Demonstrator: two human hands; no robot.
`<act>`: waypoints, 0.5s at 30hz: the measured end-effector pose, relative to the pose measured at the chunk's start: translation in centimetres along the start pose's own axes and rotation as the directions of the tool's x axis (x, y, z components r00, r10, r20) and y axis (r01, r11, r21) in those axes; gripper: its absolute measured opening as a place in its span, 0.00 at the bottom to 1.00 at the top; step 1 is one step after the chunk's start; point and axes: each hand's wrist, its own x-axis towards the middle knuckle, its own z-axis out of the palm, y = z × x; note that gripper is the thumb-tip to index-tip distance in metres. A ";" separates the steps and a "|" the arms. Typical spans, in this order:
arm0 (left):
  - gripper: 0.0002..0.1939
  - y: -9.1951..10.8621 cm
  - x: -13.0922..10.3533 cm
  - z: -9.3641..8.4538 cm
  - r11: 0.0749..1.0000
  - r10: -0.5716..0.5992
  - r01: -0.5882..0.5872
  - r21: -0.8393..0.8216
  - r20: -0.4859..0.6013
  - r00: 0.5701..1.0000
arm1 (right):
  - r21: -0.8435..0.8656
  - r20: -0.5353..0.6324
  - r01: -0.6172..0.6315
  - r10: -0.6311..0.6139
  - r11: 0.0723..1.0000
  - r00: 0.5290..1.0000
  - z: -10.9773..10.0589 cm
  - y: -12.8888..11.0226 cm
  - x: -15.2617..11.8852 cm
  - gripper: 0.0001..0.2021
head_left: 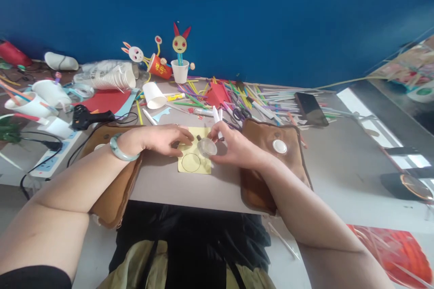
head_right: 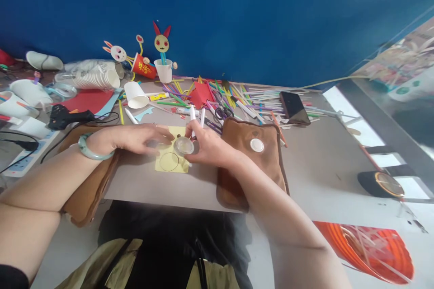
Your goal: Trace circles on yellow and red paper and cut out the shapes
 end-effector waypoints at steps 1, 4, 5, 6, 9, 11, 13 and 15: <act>0.13 0.0 0.0 -0.1 0.999 0.033 -0.031 -0.028 0.066 0.997 | 0.040 0.034 0.013 -0.014 0.999 0.999 0.4 0.0 0.1 0.22; 0.14 -0.3 0.1 -0.1 0.999 0.023 -0.018 -0.046 0.126 0.992 | 0.171 0.106 0.026 -0.045 0.985 0.993 1.8 0.4 0.3 0.24; 0.15 -0.5 0.2 -0.1 0.999 0.022 -0.017 -0.046 0.119 0.993 | 0.214 0.114 0.034 -0.059 0.976 0.992 2.2 0.5 0.4 0.25; 0.15 -0.7 0.2 0.0 0.999 0.026 -0.021 -0.045 0.112 0.993 | 0.249 0.116 0.045 -0.076 0.967 0.990 2.5 0.7 0.5 0.25; 0.13 -1.2 0.2 0.2 0.999 0.016 -0.013 -0.036 0.082 0.996 | 0.299 0.093 0.081 -0.114 0.951 0.989 2.9 0.9 0.7 0.24; 0.11 -1.4 0.3 0.6 0.999 -0.021 0.022 -0.040 0.043 0.999 | 0.267 0.088 0.073 -0.100 0.961 0.991 2.6 1.0 0.7 0.24; 0.11 -1.6 0.5 1.2 0.997 -0.068 0.067 -0.037 -0.030 0.997 | 0.166 0.085 0.039 -0.054 0.985 0.995 1.9 1.0 0.7 0.23; 0.11 -1.9 0.9 2.2 0.996 -0.089 0.088 -0.009 -0.108 0.990 | 0.032 0.074 -0.004 0.002 0.999 0.997 1.2 1.0 0.6 0.23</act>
